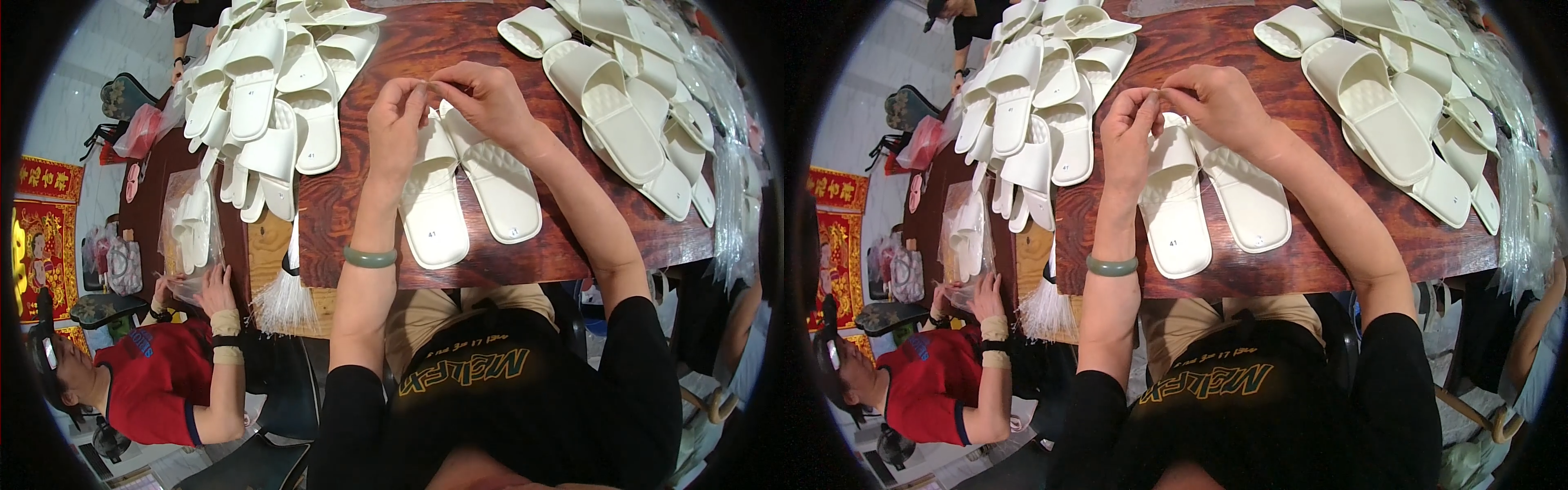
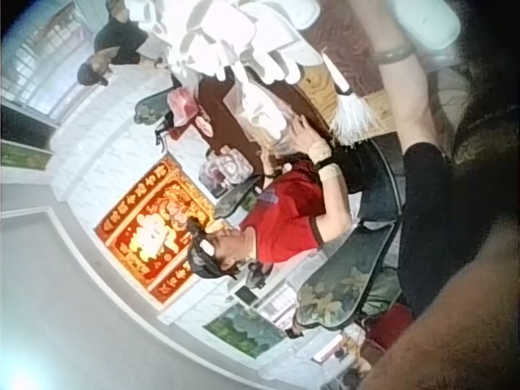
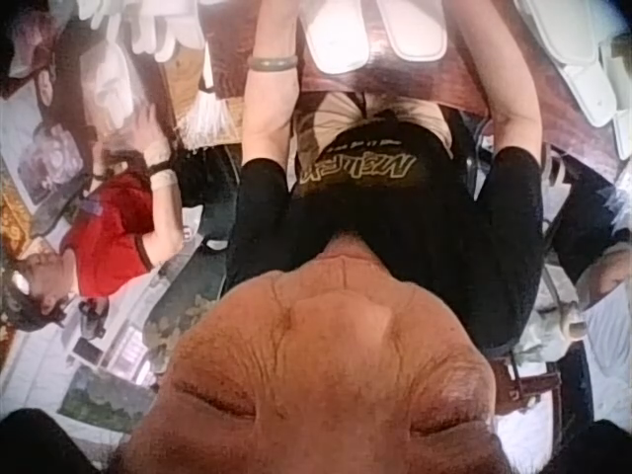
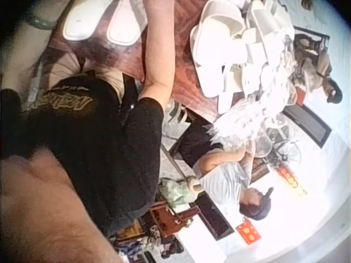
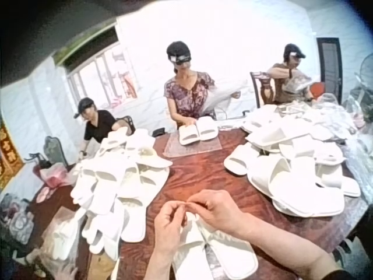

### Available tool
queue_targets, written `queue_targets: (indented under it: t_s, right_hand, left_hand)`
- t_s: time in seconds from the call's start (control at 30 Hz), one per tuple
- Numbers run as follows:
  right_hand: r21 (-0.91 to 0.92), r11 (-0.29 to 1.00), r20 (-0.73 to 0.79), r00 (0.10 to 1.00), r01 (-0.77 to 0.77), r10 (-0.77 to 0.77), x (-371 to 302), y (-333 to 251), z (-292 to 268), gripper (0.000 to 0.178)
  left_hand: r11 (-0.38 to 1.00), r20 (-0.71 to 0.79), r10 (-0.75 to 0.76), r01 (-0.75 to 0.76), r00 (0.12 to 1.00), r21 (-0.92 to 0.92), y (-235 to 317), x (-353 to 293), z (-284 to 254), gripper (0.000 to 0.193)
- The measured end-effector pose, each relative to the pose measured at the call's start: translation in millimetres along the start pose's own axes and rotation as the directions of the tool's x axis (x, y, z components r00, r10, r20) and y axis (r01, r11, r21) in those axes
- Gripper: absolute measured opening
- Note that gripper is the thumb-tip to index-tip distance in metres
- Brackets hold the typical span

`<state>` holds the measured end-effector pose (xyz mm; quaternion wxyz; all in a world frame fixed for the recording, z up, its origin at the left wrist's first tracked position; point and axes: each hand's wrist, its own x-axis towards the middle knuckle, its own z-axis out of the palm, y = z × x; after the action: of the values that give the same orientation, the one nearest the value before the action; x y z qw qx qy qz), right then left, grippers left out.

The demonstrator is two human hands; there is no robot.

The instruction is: Assembling white slippers by joining uppers and soles and performing quality checks.

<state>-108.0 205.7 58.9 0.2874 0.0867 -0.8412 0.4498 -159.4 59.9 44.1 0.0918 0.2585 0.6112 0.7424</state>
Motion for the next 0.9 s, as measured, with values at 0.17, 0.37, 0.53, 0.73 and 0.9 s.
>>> queue_targets:
  t_s: [0.17, 0.37, 0.53, 0.73, 0.9]
  right_hand:
    - [0.043, 0.995, 0.001, 0.996, -0.091, 0.091, 3.2, 1.1, -5.3, 0.016]
    - [0.233, 0.960, -0.006, 0.987, -0.154, 0.159, 4.7, -3.0, -4.8, 0.024]
    - [0.373, 0.901, 0.090, 0.975, -0.223, 0.204, 5.6, 3.9, -4.4, 0.028]
    - [0.419, 0.859, 0.125, 0.956, -0.293, 0.266, 5.5, -2.2, -4.3, 0.024]
    - [0.364, 0.876, 0.186, 0.946, -0.317, 0.266, 5.4, -6.6, -3.9, 0.024]
  left_hand:
    - [0.977, 0.023, 0.098, -0.100, 0.995, 0.187, -2.0, 0.4, -2.3, 0.013]
    - [0.977, 0.033, 0.096, -0.101, 0.995, 0.189, 1.9, -1.3, -1.2, 0.014]
    - [0.982, 0.024, 0.081, -0.083, 0.996, 0.169, 3.3, -2.4, 1.4, 0.011]
    - [0.983, 0.008, 0.075, -0.075, 0.997, 0.168, 1.4, -2.1, 0.2, 0.011]
    - [0.970, 0.040, 0.127, -0.133, 0.991, 0.206, -0.4, -1.4, -2.0, 0.011]
